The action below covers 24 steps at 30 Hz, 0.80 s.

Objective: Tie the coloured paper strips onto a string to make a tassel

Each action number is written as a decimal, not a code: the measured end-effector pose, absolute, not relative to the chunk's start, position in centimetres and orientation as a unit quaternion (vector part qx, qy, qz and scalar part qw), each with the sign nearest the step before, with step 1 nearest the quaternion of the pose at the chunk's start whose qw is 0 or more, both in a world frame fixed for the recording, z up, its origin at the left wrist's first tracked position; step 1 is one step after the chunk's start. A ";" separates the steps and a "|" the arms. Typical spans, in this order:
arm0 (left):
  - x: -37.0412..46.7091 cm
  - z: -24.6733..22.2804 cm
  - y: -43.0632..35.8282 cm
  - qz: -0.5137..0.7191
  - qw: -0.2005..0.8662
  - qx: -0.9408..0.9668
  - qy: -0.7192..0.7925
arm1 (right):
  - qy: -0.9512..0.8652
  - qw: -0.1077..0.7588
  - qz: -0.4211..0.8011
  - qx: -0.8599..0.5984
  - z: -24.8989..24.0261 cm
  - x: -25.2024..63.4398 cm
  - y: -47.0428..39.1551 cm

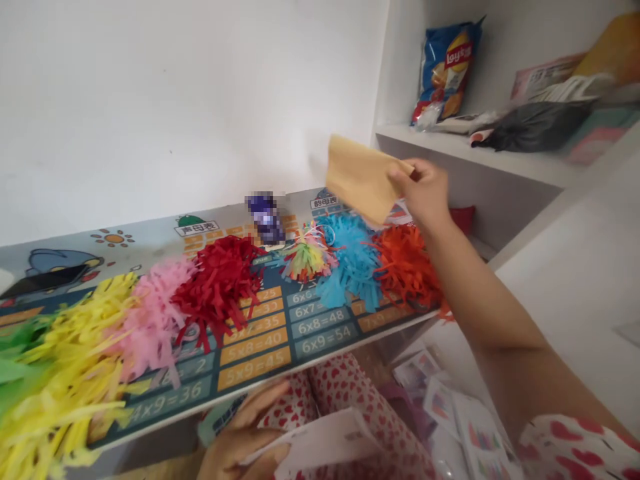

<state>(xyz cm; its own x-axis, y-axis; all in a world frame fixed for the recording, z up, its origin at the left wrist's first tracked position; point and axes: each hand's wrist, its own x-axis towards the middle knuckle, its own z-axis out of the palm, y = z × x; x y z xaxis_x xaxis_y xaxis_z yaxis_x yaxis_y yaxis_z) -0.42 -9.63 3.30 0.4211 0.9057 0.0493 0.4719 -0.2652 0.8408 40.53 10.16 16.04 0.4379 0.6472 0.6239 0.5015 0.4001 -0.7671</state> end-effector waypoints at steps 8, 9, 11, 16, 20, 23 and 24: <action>-2.7 5.2 -12.2 0.347 0.434 0.700 0.448 | -0.687 0.435 0.360 -0.458 11.9 29.9 -6.3; -2.9 5.5 -12.6 0.360 0.451 0.690 0.438 | -0.692 0.423 0.379 -0.446 11.2 29.0 -7.0; -3.2 6.1 -13.5 0.373 0.479 0.677 0.417 | -0.695 0.414 0.410 -0.422 10.0 27.3 -7.8; -4.8 6.6 -15.9 0.399 0.455 0.652 0.457 | -0.661 0.391 0.519 -0.375 8.8 23.8 -7.7; -6.2 6.1 -17.4 0.412 0.447 0.614 0.503 | -0.635 0.417 0.557 -0.335 8.4 22.1 -7.6; -6.5 6.2 -18.1 0.413 0.442 0.607 0.516 | -0.683 0.452 0.460 -0.342 8.1 21.7 -7.9; -6.4 6.4 -18.3 0.409 0.436 0.611 0.518 | -0.696 0.461 0.424 -0.352 7.9 21.7 -8.0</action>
